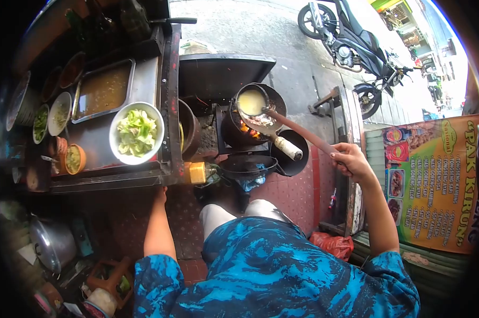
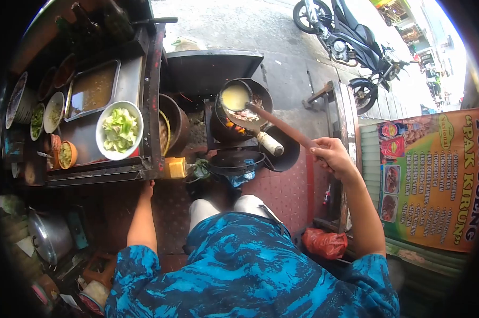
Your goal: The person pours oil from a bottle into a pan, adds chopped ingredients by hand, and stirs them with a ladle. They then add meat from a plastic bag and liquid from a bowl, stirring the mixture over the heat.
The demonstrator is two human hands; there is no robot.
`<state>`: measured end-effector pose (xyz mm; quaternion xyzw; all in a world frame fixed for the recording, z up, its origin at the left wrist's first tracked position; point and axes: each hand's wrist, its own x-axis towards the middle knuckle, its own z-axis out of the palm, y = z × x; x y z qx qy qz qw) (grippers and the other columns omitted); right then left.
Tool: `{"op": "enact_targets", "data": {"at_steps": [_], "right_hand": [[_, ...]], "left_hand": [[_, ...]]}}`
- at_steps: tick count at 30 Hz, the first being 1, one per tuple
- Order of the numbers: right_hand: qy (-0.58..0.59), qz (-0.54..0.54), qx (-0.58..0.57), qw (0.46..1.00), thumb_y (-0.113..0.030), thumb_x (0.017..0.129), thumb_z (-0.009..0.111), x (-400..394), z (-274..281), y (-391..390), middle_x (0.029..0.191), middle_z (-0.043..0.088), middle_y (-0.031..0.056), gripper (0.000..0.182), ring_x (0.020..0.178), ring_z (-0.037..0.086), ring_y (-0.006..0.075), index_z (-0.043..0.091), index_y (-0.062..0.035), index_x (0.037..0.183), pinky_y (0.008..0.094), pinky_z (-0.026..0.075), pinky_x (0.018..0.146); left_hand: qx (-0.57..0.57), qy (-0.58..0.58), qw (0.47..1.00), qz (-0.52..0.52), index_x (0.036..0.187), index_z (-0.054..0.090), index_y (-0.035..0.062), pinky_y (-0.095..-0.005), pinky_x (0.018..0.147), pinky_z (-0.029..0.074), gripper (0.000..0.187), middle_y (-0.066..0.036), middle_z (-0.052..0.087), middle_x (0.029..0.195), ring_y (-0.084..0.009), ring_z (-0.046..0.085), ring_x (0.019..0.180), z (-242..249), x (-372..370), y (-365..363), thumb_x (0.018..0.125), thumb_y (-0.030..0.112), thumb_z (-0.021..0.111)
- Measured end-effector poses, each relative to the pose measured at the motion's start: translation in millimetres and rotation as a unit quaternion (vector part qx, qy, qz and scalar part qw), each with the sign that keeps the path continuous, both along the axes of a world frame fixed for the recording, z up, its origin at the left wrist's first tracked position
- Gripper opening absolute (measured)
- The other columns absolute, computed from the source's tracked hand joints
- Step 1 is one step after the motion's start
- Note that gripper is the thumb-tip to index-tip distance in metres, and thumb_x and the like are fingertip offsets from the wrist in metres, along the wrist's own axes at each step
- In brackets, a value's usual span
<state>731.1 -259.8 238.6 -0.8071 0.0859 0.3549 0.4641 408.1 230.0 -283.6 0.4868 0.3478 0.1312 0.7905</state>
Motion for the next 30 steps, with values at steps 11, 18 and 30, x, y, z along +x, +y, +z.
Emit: {"op": "enact_targets", "data": {"at_steps": [11,18,30], "right_hand": [[-0.419,0.209,-0.314,0.826,0.001,0.081,0.054,-55,-35,-33,0.089,0.059,0.0156,0.038,0.083,0.061,0.0369,0.058,-0.0104,0.117,0.0435,0.049,0.072],[-0.360,0.188,-0.176,0.897,-0.016,0.082,0.066,-45,-103,-44,0.090,0.058,0.0165,0.033,0.087,0.059,0.0372,0.059,-0.0140,0.114,0.0446,0.047,0.076],[-0.470,0.260,-0.212,0.816,-0.012,0.078,0.066,13,-130,-58,0.086,0.055,0.0087,0.037,0.076,0.062,0.0328,0.063,-0.0196,0.115,0.0428,0.050,0.066]], "left_hand": [[-0.071,0.233,0.969,-0.034,0.102,0.056,0.0088,-0.0235,0.052,0.046,0.046,0.000,0.058,0.078,-0.0108,0.059,0.064,88,20,-64,0.092,0.053,0.050],[-0.081,0.311,0.946,-0.032,0.099,0.057,0.0080,-0.0271,0.049,0.048,0.039,-0.002,0.057,0.074,-0.0134,0.058,0.059,136,-58,-144,0.094,0.046,0.050],[-0.046,0.350,0.936,0.017,0.101,0.059,0.0048,-0.0262,0.049,0.048,0.032,-0.004,0.058,0.075,-0.0139,0.058,0.058,180,-58,-208,0.098,0.034,0.047]]}}
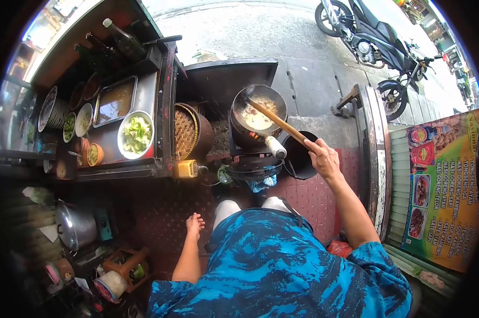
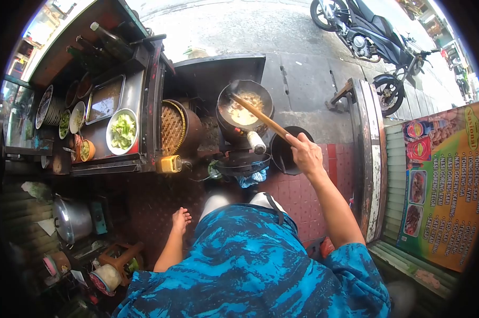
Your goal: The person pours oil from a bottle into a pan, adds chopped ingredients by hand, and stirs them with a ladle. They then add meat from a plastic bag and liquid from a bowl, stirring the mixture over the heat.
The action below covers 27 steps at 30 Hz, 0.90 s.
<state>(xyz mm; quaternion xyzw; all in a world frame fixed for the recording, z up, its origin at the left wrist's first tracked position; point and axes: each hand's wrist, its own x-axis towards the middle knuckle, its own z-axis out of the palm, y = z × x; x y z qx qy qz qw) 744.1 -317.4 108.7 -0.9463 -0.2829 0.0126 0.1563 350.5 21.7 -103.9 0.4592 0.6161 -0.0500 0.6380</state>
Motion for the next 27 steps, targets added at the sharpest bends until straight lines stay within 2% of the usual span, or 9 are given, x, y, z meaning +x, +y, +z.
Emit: {"op": "enact_targets", "data": {"at_steps": [6,9,11,12,14,15,16,18,27], "right_hand": [[-0.004,-0.039,0.042,0.998,-0.010,0.078,0.066,-19,-18,-64,0.087,0.057,0.0105,0.037,0.076,0.062,0.0345,0.063,-0.0191,0.114,0.0446,0.050,0.067],[0.023,-0.026,0.083,0.996,-0.008,0.076,0.069,-40,-25,-86,0.087,0.062,0.0130,0.039,0.076,0.064,0.0313,0.065,-0.0146,0.114,0.0405,0.051,0.067],[0.202,-0.109,0.190,0.955,-0.007,0.074,0.071,-53,-26,-87,0.085,0.067,0.0141,0.041,0.074,0.066,0.0227,0.066,-0.0075,0.115,0.0344,0.051,0.066],[0.202,-0.106,0.191,0.955,-0.007,0.074,0.071,-53,-27,-83,0.085,0.067,0.0141,0.041,0.074,0.066,0.0227,0.066,-0.0075,0.115,0.0344,0.051,0.066],[0.328,-0.152,0.230,0.904,-0.007,0.074,0.072,-55,-27,-72,0.085,0.069,0.0124,0.042,0.075,0.063,0.0152,0.065,-0.0015,0.115,0.0298,0.050,0.067],[0.370,-0.168,0.273,0.872,-0.007,0.075,0.071,-55,-30,-64,0.078,0.065,0.0065,0.042,0.066,0.057,0.0108,0.064,0.0006,0.116,0.0263,0.047,0.058],[0.370,-0.166,0.273,0.873,-0.007,0.075,0.071,-53,-32,-56,0.078,0.065,0.0065,0.042,0.066,0.057,0.0108,0.064,0.0006,0.116,0.0263,0.047,0.058],[0.436,-0.184,0.323,0.819,-0.009,0.077,0.071,-46,-32,-39,0.072,0.061,0.0033,0.041,0.057,0.052,0.0075,0.064,0.0010,0.116,0.0233,0.041,0.049],[0.369,-0.204,0.446,0.790,-0.007,0.086,0.066,-21,-62,-7,0.064,0.049,-0.0040,0.038,0.043,0.040,0.0023,0.056,0.0014,0.121,0.0181,0.028,0.036]], "left_hand": [[0.017,-0.011,1.000,0.014,0.101,0.060,0.0046,-0.0256,0.049,0.048,0.031,-0.004,0.059,0.075,-0.0129,0.059,0.059,7,7,-22,0.098,0.033,0.048],[0.022,-0.006,1.000,0.013,0.101,0.060,0.0045,-0.0256,0.049,0.048,0.031,-0.004,0.059,0.075,-0.0129,0.059,0.059,3,6,-36,0.098,0.033,0.048],[0.026,0.000,1.000,0.009,0.101,0.060,0.0044,-0.0256,0.049,0.048,0.031,-0.004,0.059,0.075,-0.0131,0.059,0.059,3,4,-45,0.098,0.032,0.048],[0.021,0.003,1.000,0.003,0.101,0.060,0.0053,-0.0266,0.051,0.048,0.031,-0.005,0.059,0.076,-0.0138,0.059,0.060,4,4,-50,0.097,0.033,0.048],[0.017,0.006,1.000,-0.002,0.101,0.059,0.0062,-0.0276,0.053,0.048,0.031,-0.005,0.059,0.078,-0.0144,0.059,0.062,5,2,-59,0.097,0.034,0.048],[0.019,0.010,1.000,-0.010,0.100,0.059,0.0061,-0.0273,0.053,0.048,0.030,-0.005,0.059,0.077,-0.0141,0.059,0.062,3,1,-62,0.097,0.034,0.048],[0.021,0.013,1.000,-0.018,0.100,0.060,0.0059,-0.0269,0.052,0.048,0.030,-0.005,0.059,0.077,-0.0139,0.059,0.062,2,1,-65,0.097,0.034,0.048],[0.027,0.014,0.999,-0.021,0.100,0.060,0.0059,-0.0267,0.052,0.048,0.030,-0.004,0.059,0.077,-0.0137,0.059,0.062,3,0,-71,0.097,0.033,0.047],[0.059,0.011,0.998,0.012,0.099,0.061,0.0043,-0.0267,0.052,0.048,0.031,-0.005,0.060,0.077,-0.0141,0.059,0.062,7,-12,-77,0.097,0.032,0.048]]}}
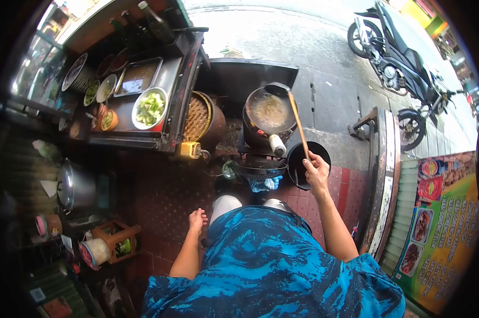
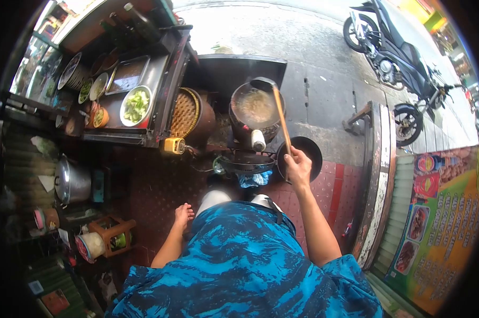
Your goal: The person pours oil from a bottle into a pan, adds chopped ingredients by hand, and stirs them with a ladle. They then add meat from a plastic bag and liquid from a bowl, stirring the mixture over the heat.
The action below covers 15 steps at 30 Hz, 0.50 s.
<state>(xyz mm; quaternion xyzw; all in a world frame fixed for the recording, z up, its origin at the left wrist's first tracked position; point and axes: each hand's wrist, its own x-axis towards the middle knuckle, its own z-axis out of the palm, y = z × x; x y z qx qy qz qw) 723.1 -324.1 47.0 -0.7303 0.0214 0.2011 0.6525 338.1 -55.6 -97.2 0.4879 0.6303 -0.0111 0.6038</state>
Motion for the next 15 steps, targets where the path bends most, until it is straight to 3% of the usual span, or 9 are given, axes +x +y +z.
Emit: {"op": "enact_targets", "data": {"at_steps": [3,7,8,9,11,12,13,15], "right_hand": [[0.054,0.009,0.007,0.998,-0.010,0.087,0.066,-2,-1,4,0.064,0.049,-0.0036,0.035,0.043,0.040,0.0029,0.057,0.0001,0.120,0.0179,0.028,0.035],[0.026,0.074,-0.037,0.996,-0.007,0.081,0.068,-22,0,-15,0.067,0.056,-0.0018,0.038,0.049,0.045,0.0032,0.061,0.0025,0.117,0.0194,0.032,0.040],[0.033,0.088,-0.071,0.993,-0.006,0.079,0.067,-28,15,-22,0.069,0.059,0.0011,0.040,0.053,0.049,0.0068,0.062,0.0020,0.117,0.0225,0.038,0.045],[0.029,0.082,-0.075,0.993,-0.006,0.079,0.067,-31,13,-34,0.069,0.059,0.0011,0.040,0.053,0.049,0.0068,0.062,0.0020,0.117,0.0225,0.038,0.045],[-0.112,0.155,-0.190,0.963,-0.005,0.078,0.067,-33,13,-58,0.071,0.063,0.0053,0.041,0.059,0.055,0.0113,0.062,0.0006,0.118,0.0288,0.045,0.054],[-0.120,0.138,-0.202,0.962,-0.004,0.076,0.067,-36,17,-66,0.075,0.064,0.0106,0.039,0.067,0.061,0.0209,0.064,-0.0024,0.115,0.0359,0.049,0.065],[-0.123,0.134,-0.206,0.962,-0.004,0.076,0.067,-34,22,-71,0.075,0.064,0.0106,0.039,0.067,0.061,0.0209,0.064,-0.0024,0.115,0.0359,0.049,0.065],[-0.279,0.161,-0.345,0.882,-0.004,0.075,0.067,-31,46,-63,0.082,0.063,0.0141,0.037,0.074,0.063,0.0292,0.065,-0.0046,0.112,0.0382,0.050,0.070]], "left_hand": [[0.001,0.013,1.000,0.009,0.097,0.063,0.0036,-0.0270,0.052,0.049,0.031,-0.006,0.061,0.076,-0.0149,0.060,0.062,-1,-8,-2,0.097,0.031,0.048],[-0.012,0.029,1.000,-0.005,0.097,0.063,0.0031,-0.0281,0.052,0.049,0.032,-0.007,0.062,0.078,-0.0161,0.061,0.062,-8,-14,1,0.096,0.032,0.049],[-0.007,0.029,0.999,-0.015,0.097,0.063,0.0029,-0.0287,0.052,0.050,0.032,-0.008,0.062,0.078,-0.0162,0.060,0.062,-9,-15,4,0.096,0.032,0.050],[-0.010,0.024,0.999,-0.021,0.097,0.063,0.0029,-0.0287,0.052,0.050,0.032,-0.008,0.062,0.078,-0.0162,0.060,0.062,-12,-15,8,0.096,0.032,0.050],[-0.028,0.006,1.000,-0.005,0.097,0.063,0.0027,-0.0288,0.052,0.050,0.031,-0.008,0.062,0.078,-0.0164,0.060,0.062,-18,-16,20,0.096,0.031,0.050],[-0.020,0.003,1.000,-0.005,0.097,0.063,0.0024,-0.0286,0.051,0.049,0.031,-0.008,0.062,0.078,-0.0164,0.060,0.061,-22,-16,26,0.096,0.031,0.050],[-0.023,-0.001,1.000,-0.009,0.097,0.063,0.0024,-0.0286,0.051,0.049,0.031,-0.008,0.062,0.078,-0.0164,0.060,0.061,-27,-15,33,0.096,0.031,0.050],[-0.015,0.005,1.000,-0.015,0.097,0.063,0.0025,-0.0283,0.050,0.049,0.032,-0.007,0.062,0.077,-0.0157,0.059,0.059,-28,-14,47,0.096,0.032,0.050]]}}
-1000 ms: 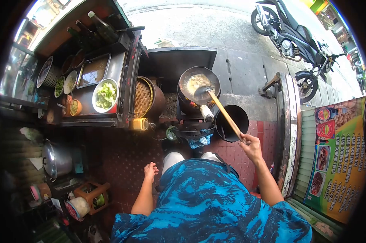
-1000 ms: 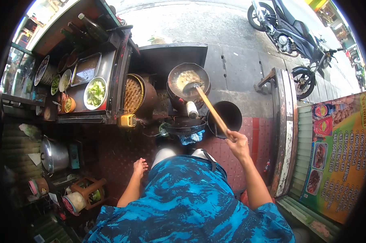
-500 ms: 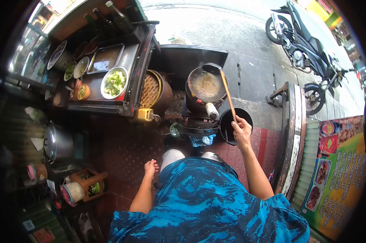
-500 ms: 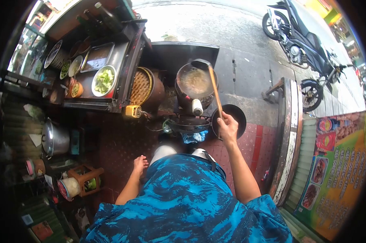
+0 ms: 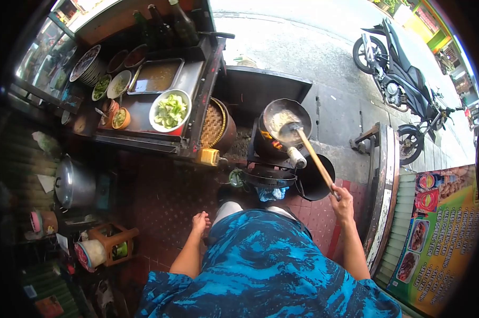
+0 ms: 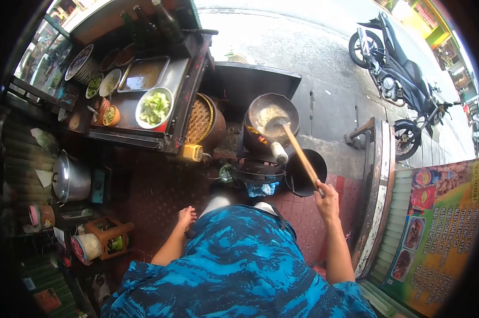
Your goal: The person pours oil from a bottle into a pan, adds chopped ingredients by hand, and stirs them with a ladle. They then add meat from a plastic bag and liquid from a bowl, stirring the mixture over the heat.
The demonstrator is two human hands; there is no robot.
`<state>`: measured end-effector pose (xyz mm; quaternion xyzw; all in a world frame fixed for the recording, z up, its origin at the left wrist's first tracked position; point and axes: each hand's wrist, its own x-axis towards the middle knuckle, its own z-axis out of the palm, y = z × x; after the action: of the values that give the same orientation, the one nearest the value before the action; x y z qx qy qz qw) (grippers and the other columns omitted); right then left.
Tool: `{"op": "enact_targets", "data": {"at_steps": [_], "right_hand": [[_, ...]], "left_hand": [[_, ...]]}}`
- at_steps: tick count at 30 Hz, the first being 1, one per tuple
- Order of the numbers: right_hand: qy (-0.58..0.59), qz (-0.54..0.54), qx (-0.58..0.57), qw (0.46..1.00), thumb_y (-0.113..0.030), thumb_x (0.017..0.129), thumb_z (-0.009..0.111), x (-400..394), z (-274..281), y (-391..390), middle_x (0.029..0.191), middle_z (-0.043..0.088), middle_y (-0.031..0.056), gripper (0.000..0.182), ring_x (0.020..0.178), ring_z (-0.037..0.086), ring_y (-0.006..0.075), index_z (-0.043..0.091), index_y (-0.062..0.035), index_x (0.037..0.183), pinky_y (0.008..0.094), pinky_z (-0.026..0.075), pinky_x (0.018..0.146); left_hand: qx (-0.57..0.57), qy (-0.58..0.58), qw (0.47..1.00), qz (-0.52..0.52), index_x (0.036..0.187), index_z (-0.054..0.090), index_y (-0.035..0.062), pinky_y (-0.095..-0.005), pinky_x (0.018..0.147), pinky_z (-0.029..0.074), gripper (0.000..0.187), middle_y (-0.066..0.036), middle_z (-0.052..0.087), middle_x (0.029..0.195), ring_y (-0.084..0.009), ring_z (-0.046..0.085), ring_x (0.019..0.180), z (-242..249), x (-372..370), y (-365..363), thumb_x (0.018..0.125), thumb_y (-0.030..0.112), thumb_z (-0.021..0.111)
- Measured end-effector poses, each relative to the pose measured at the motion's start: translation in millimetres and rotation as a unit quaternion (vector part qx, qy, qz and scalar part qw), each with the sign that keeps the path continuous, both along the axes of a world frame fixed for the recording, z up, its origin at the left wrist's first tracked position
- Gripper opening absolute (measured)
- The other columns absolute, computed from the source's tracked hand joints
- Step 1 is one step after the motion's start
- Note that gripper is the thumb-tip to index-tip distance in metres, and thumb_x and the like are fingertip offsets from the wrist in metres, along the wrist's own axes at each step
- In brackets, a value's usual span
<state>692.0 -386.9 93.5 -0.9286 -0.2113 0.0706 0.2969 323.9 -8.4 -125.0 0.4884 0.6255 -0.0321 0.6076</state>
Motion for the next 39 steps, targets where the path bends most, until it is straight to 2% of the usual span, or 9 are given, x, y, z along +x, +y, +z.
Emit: {"op": "enact_targets", "data": {"at_steps": [1,10,18,21,26,28,29,34,39], "right_hand": [[-0.004,-0.011,-0.024,1.000,-0.004,0.074,0.068,1,12,13,0.086,0.060,0.0164,0.035,0.081,0.061,0.0346,0.065,-0.0055,0.109,0.0393,0.049,0.074],[-0.055,0.000,-0.018,0.998,-0.007,0.078,0.066,1,14,90,0.086,0.057,0.0134,0.037,0.080,0.059,0.0322,0.063,-0.0089,0.115,0.0396,0.048,0.073],[-0.099,-0.025,-0.100,0.990,-0.006,0.080,0.065,-18,6,77,0.091,0.058,0.0122,0.036,0.083,0.061,0.0301,0.062,-0.0086,0.116,0.0390,0.049,0.074],[-0.018,-0.095,0.020,0.995,-0.002,0.078,0.067,-40,2,66,0.088,0.065,0.0134,0.030,0.080,0.064,0.0234,0.065,-0.0021,0.108,0.0333,0.048,0.073],[-0.043,-0.137,0.029,0.989,-0.001,0.080,0.066,-56,17,86,0.091,0.067,0.0128,0.031,0.078,0.063,0.0187,0.065,-0.0024,0.112,0.0291,0.049,0.073],[0.027,-0.130,0.225,0.965,-0.003,0.087,0.061,-51,17,88,0.091,0.067,0.0109,0.031,0.079,0.061,0.0142,0.061,-0.0033,0.118,0.0237,0.048,0.075],[0.048,-0.113,0.248,0.961,-0.005,0.092,0.055,-53,31,101,0.084,0.064,0.0065,0.028,0.070,0.058,0.0081,0.058,-0.0038,0.120,0.0179,0.047,0.063],[0.276,-0.155,0.202,0.927,-0.015,0.098,0.044,-72,86,182,0.068,0.055,0.0008,0.022,0.045,0.044,0.0051,0.055,-0.0026,0.113,0.0199,0.037,0.035],[0.395,-0.066,0.160,0.902,-0.018,0.097,0.043,-67,-7,241,0.068,0.057,0.0052,0.026,0.049,0.052,0.0106,0.056,-0.0026,0.114,0.0255,0.043,0.039]], "left_hand": [[0.003,0.000,1.000,0.004,0.097,0.063,0.0025,-0.0283,0.050,0.049,0.032,-0.007,0.062,0.077,-0.0157,0.059,0.059,1,-1,8,0.096,0.032,0.050],[0.007,-0.046,0.999,-0.001,0.098,0.063,0.0041,-0.0257,0.049,0.047,0.028,-0.005,0.060,0.075,-0.0123,0.058,0.058,23,9,67,0.096,0.030,0.050],[0.059,-0.114,0.992,-0.003,0.098,0.061,0.0034,-0.0230,0.047,0.046,0.020,-0.003,0.059,0.075,-0.0098,0.058,0.058,59,26,98,0.094,0.022,0.055],[0.167,-0.203,0.965,0.010,0.099,0.058,0.0021,-0.0209,0.046,0.046,0.013,-0.003,0.057,0.074,-0.0082,0.056,0.057,113,52,110,0.095,0.013,0.054],[0.314,-0.310,0.897,0.008,0.106,0.053,0.0014,-0.0195,0.046,0.046,0.015,-0.004,0.056,0.074,-0.0087,0.056,0.059,201,104,144,0.096,0.013,0.050],[0.344,-0.333,0.878,0.015,0.115,0.048,0.0002,-0.0214,0.047,0.048,0.023,-0.007,0.056,0.080,-0.0109,0.058,0.062,223,127,164,0.096,0.014,0.051],[0.320,-0.355,0.878,0.035,0.119,0.045,0.0000,-0.0228,0.048,0.049,0.027,-0.009,0.056,0.084,-0.0129,0.059,0.063,228,139,175,0.097,0.015,0.050],[0.140,-0.423,0.893,0.059,0.125,0.038,-0.0019,-0.0348,0.062,0.057,0.036,-0.017,0.059,0.098,-0.0258,0.065,0.074,230,182,220,0.097,0.018,0.047],[0.053,-0.440,0.896,0.038,0.121,0.041,-0.0034,-0.0393,0.070,0.059,0.031,-0.020,0.061,0.106,-0.0311,0.067,0.082,210,192,234,0.095,0.011,0.044]]}}
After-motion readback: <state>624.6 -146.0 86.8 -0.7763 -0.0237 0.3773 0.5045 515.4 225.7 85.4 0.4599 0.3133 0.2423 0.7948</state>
